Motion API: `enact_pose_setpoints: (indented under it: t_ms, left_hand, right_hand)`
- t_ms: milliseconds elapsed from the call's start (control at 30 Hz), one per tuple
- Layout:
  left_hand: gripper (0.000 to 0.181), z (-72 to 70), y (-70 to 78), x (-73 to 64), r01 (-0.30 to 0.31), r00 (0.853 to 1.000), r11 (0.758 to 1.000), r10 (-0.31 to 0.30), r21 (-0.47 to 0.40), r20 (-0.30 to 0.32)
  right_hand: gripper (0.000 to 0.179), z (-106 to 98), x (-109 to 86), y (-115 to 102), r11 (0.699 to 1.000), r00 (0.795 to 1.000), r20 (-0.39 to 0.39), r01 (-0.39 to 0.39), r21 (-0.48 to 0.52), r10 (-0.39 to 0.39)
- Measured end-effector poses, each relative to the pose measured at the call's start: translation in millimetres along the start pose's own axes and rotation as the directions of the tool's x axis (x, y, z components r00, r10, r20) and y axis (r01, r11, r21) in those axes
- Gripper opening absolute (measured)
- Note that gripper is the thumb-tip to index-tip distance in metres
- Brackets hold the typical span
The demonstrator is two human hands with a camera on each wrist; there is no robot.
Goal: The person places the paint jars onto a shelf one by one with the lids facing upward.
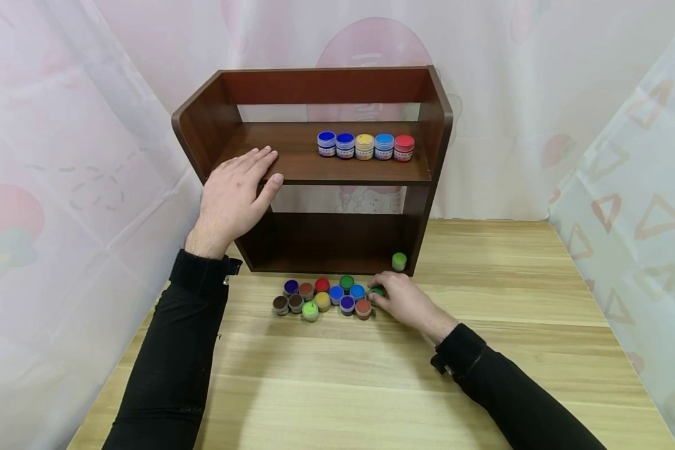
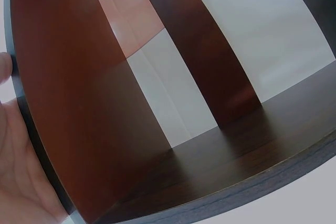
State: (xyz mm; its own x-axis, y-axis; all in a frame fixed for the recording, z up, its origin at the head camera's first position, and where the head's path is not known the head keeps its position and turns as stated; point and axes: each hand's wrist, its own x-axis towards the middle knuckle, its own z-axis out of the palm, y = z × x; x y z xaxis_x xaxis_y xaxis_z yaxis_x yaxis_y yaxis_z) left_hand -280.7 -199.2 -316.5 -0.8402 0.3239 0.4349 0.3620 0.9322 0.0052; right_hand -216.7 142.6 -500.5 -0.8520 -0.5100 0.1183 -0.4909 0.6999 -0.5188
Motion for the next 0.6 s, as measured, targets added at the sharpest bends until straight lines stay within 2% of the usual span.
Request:
enact_pose_setpoints:
  t_ms: [367, 600]
  left_hand:
    - [0.079, 0.6, 0.0, -0.1, -0.002, 1.000, 1.000, 0.002, -0.001, -0.002]
    - [0.079, 0.3, 0.3, 0.1, -0.003, 1.000, 1.000, 0.003, -0.005, -0.010]
  right_hand:
    - [0.022, -14, -0.5, 11, 0.997, 0.993, 0.093, 0.070, -0.027, -0.067]
    - [0.025, -19, -0.5, 10, 0.995, 0.988, 0.141, 0.079, -0.068, -0.069]
